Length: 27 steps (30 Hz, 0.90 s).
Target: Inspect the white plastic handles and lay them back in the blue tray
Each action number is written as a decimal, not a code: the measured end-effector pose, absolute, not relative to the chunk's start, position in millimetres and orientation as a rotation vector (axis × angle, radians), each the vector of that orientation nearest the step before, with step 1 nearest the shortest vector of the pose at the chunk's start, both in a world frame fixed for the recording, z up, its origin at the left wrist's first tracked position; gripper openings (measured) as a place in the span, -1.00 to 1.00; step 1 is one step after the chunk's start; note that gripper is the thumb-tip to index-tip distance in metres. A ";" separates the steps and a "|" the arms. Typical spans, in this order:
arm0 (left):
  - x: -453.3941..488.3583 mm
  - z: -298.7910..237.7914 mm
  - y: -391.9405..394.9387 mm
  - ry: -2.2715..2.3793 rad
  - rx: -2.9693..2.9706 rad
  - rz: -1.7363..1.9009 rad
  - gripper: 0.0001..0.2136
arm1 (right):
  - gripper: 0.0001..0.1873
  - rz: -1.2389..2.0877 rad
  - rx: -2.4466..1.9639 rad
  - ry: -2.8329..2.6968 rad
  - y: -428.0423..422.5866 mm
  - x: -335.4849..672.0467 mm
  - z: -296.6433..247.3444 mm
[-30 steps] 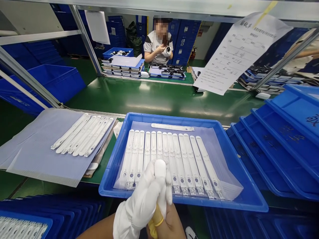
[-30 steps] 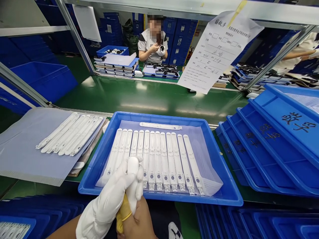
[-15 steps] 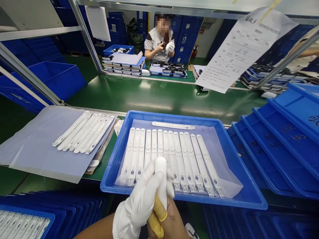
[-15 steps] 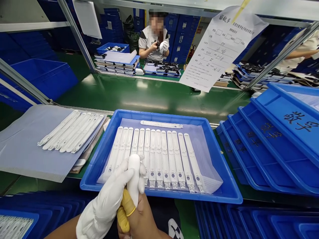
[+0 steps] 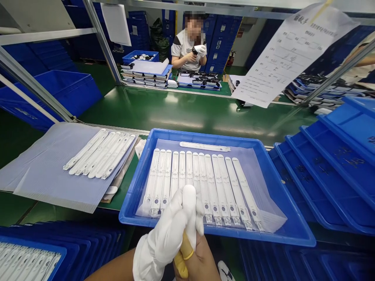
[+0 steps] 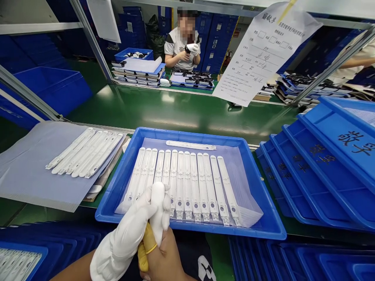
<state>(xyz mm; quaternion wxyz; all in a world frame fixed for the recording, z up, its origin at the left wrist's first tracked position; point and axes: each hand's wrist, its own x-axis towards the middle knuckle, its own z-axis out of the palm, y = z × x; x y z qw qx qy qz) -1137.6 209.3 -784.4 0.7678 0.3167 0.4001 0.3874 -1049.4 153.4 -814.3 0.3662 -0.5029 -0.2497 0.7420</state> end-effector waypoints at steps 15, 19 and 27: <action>-1132.8 -793.2 209.5 0.854 0.700 0.896 -0.76 | -0.33 1.879 -1.284 -0.650 154.9 -1052.3 -809.9; -1129.1 -794.4 207.8 0.890 0.643 0.900 -0.78 | -0.33 1.870 -1.303 -0.659 155.0 -1052.5 -808.8; -1155.3 -798.1 200.1 0.919 0.657 0.821 -0.80 | -0.27 1.925 -1.321 -0.605 153.3 -1049.6 -812.9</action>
